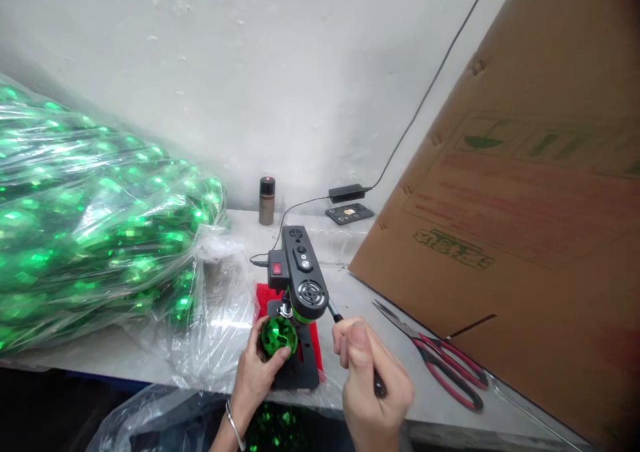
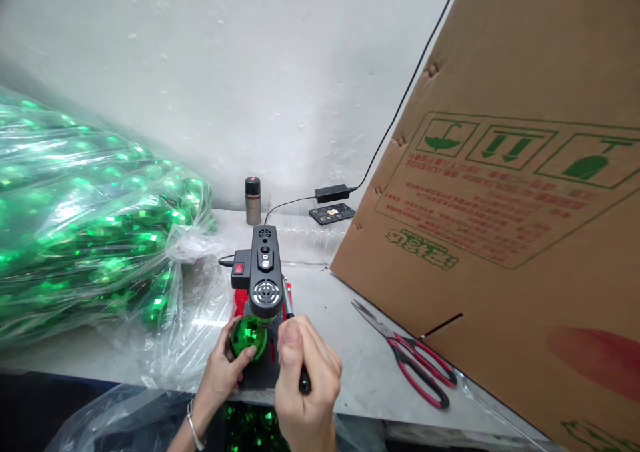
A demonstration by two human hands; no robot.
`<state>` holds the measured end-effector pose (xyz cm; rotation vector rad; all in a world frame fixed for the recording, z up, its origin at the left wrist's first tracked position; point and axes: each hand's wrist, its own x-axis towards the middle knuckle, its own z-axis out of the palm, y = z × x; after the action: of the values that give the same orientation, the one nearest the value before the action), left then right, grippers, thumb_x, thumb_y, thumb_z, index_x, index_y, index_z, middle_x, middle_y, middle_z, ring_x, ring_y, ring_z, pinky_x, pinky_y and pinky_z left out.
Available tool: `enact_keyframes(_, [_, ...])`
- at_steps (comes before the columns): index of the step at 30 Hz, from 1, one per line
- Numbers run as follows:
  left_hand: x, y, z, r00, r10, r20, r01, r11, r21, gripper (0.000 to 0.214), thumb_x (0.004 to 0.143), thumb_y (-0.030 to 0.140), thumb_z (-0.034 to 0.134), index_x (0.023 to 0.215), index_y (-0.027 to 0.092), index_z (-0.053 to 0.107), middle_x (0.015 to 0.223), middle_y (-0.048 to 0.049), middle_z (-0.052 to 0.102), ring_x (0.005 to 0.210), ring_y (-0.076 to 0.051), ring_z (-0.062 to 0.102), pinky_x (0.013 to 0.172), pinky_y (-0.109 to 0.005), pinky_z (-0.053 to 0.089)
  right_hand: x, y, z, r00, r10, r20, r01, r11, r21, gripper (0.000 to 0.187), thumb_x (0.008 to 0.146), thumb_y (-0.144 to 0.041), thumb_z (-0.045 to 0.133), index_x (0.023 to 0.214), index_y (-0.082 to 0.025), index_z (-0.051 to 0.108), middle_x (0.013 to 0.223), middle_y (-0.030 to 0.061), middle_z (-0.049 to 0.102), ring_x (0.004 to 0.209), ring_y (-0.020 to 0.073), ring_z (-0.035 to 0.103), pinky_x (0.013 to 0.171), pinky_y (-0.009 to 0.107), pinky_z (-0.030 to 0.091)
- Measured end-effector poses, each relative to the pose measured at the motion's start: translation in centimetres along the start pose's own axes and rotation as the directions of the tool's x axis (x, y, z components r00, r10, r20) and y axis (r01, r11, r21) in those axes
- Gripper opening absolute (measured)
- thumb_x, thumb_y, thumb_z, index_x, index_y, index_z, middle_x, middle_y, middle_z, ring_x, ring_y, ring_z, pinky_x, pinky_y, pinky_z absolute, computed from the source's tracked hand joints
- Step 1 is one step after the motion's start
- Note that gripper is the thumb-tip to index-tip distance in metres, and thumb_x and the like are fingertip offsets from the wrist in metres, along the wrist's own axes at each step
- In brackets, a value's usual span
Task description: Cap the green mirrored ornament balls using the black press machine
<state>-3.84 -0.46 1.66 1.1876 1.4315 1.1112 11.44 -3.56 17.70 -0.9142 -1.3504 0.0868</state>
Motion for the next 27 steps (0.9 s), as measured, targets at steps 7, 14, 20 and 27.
enact_keyframes(7, [-0.5,-0.5,0.7,0.993,0.105,0.048,-0.115,0.944,0.309,0.078,0.079,0.043,0.082,0.151,0.025,0.061,0.132,-0.0114,0.083,0.116,-0.037,0.081,0.103,-0.052,0.065,-0.4,-0.1,-0.2,1.000,0.013,0.019,-0.014,1.000,0.008,0.034,0.111,-0.008,0.047,0.081,-0.022,0.053,0.069,-0.0033,0.051,0.059,0.0093,0.051,0.055,0.024,0.040])
enact_keyframes(14, [-0.3,-1.6,2.3,0.926,0.378,0.020,-0.341,0.810,0.477,0.072,0.072,0.036,0.084,0.140,0.022,0.069,0.130,-0.0156,0.082,0.118,-0.042,0.079,0.103,-0.059,0.065,-0.5,-0.1,-0.2,0.999,0.042,0.013,-0.042,0.999,0.024,0.034,0.111,-0.009,0.048,0.081,-0.022,0.052,0.070,-0.0030,0.053,0.061,0.0089,0.053,0.056,0.023,0.041])
enact_keyframes(20, [0.5,-0.9,3.5,0.950,0.308,0.045,-0.307,0.901,0.307,0.078,0.069,0.036,0.085,0.142,0.018,0.064,0.129,-0.0156,0.080,0.118,-0.038,0.078,0.106,-0.058,0.064,-0.6,0.0,-0.2,1.000,0.007,-0.010,-0.006,1.000,0.025,0.034,0.110,-0.008,0.049,0.080,-0.021,0.055,0.068,-0.0022,0.054,0.057,0.0095,0.052,0.053,0.024,0.039])
enact_keyframes(27, [0.3,-0.4,3.4,0.980,0.179,0.086,-0.193,0.961,0.197,0.081,0.067,0.035,0.088,0.142,0.019,0.064,0.135,-0.0157,0.077,0.126,-0.039,0.075,0.115,-0.060,0.059,-2.2,0.7,0.6,0.990,-0.055,-0.129,0.058,0.998,0.013,0.038,0.107,-0.005,0.049,0.073,-0.022,0.049,0.063,-0.0040,0.046,0.055,0.0097,0.049,0.052,0.026,0.037])
